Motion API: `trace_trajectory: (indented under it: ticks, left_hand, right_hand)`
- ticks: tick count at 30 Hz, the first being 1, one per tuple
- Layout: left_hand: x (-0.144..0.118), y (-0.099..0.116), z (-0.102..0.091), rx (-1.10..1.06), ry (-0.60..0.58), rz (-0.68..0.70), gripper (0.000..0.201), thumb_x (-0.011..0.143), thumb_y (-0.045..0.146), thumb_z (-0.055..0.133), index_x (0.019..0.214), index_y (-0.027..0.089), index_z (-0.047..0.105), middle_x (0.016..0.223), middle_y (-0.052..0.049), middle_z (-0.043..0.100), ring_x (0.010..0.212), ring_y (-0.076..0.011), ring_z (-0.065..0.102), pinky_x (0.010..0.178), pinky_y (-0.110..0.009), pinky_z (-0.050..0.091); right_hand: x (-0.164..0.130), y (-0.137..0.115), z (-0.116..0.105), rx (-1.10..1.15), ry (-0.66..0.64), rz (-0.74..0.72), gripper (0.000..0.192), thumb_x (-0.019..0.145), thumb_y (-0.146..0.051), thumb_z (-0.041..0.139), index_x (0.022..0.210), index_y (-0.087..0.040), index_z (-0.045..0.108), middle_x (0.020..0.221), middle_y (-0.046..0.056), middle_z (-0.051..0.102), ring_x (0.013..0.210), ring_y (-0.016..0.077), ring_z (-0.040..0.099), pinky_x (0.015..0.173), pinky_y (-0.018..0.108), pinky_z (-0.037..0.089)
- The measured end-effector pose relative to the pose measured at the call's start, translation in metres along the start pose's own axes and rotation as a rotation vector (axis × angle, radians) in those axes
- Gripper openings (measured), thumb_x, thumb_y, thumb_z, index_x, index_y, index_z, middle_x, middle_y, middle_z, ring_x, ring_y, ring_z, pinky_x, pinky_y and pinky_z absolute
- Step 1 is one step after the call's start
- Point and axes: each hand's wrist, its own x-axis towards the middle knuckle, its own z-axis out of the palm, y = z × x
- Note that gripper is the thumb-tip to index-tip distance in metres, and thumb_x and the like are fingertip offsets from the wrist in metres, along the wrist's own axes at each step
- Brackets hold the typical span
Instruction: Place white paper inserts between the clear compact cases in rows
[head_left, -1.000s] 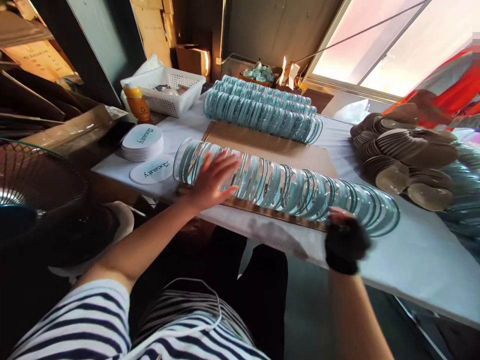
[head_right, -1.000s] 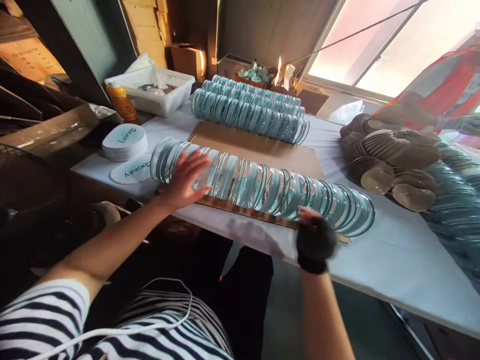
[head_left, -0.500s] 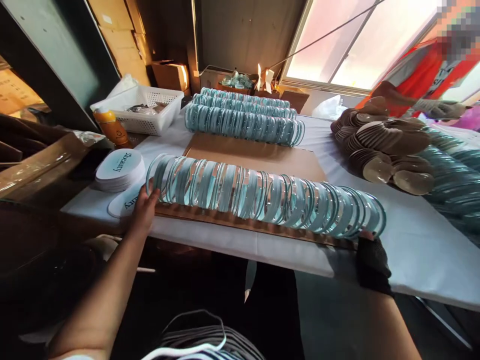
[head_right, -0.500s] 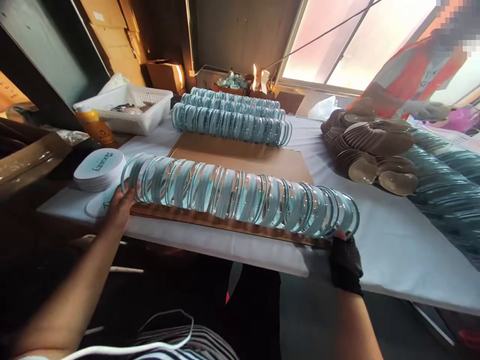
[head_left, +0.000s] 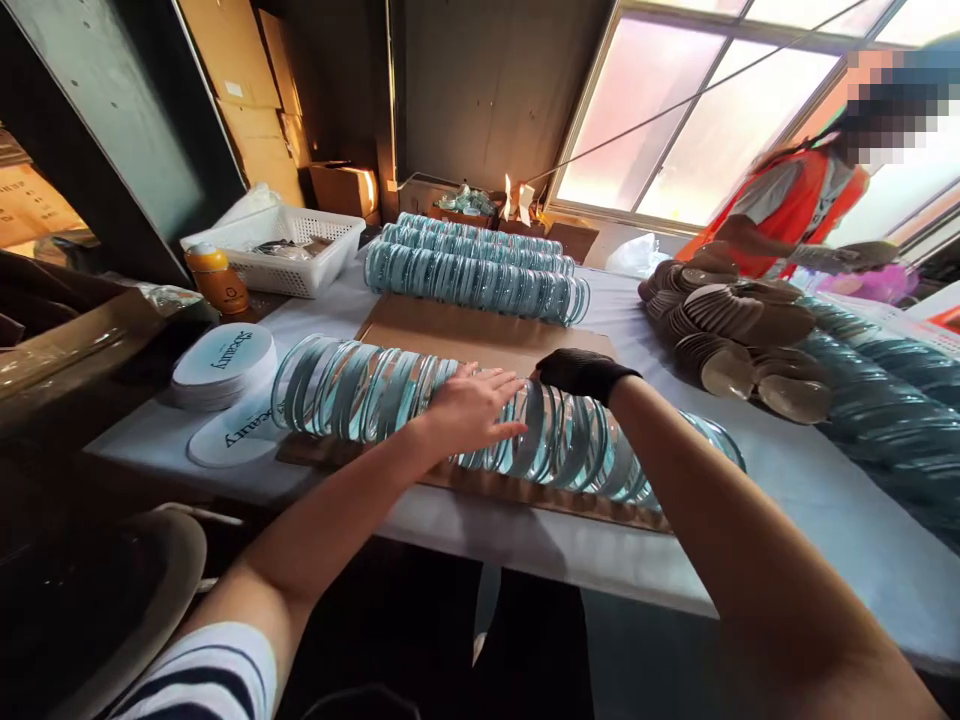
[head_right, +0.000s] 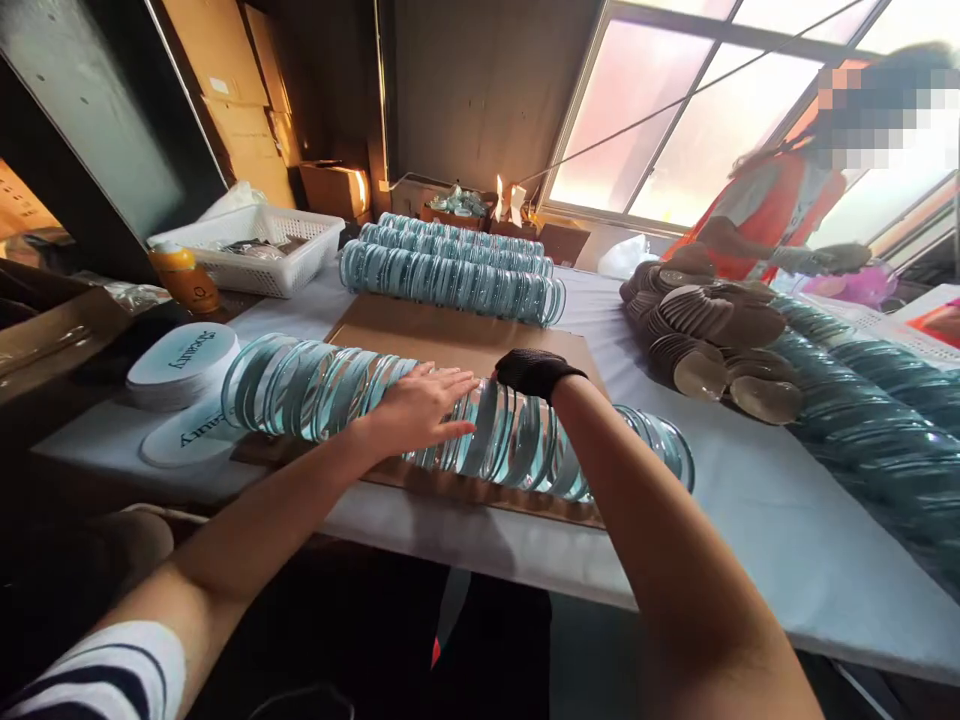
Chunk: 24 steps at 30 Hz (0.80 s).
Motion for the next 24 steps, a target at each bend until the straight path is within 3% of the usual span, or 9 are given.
trace_trajectory:
  ticks: [4,9,13,19,24]
  left_hand:
    - [-0.002,-0.001,0.015,0.034,0.032,0.003,0.061,0.094,0.056,0.049,0.142,0.018,0.048,0.147,-0.009,0.052,0.137,-0.0237,0.047,0.118,-0.049,0.031]
    - [-0.005,-0.003,0.018,0.046,0.052,0.008,0.064,0.093,0.061,0.047,0.142,0.02,0.048,0.146,-0.008,0.052,0.135,-0.0249,0.05,0.116,-0.05,0.034]
    - [-0.003,-0.003,0.02,0.022,0.051,0.015,0.065,0.093,0.062,0.045,0.143,0.02,0.047,0.147,-0.008,0.051,0.137,-0.0251,0.047,0.118,-0.051,0.032]
    - [-0.005,-0.003,0.017,0.016,0.045,0.009,0.061,0.092,0.056,0.05,0.141,0.019,0.049,0.146,-0.008,0.052,0.136,-0.0236,0.048,0.117,-0.048,0.033]
    - [-0.004,-0.003,0.015,0.032,0.041,-0.011,0.06,0.094,0.053,0.05,0.142,0.018,0.049,0.145,-0.009,0.053,0.134,-0.0241,0.05,0.116,-0.048,0.031]
  right_hand:
    - [0.027,-0.007,-0.015,0.025,-0.107,-0.097,0.029,0.084,-0.018,0.056,0.105,-0.018,0.076,0.1,0.004,0.076,0.084,0.0147,0.068,0.073,0.022,0.049]
    - [0.016,-0.03,-0.029,-0.185,-0.108,-0.013,0.026,0.081,-0.022,0.061,0.099,-0.011,0.077,0.095,0.016,0.075,0.086,0.0256,0.07,0.072,0.032,0.05]
    - [0.015,-0.03,-0.033,-0.286,-0.14,-0.006,0.03,0.081,-0.029,0.063,0.103,-0.013,0.076,0.099,0.017,0.074,0.089,0.0285,0.071,0.07,0.034,0.05]
    - [0.021,-0.015,-0.015,-0.102,-0.063,-0.003,0.03,0.082,-0.028,0.058,0.102,-0.016,0.076,0.096,0.01,0.075,0.082,0.0212,0.069,0.066,0.027,0.046]
    - [0.007,-0.023,-0.012,0.045,0.012,0.102,0.027,0.084,-0.02,0.052,0.098,-0.015,0.075,0.099,0.008,0.075,0.088,0.0184,0.068,0.07,0.023,0.045]
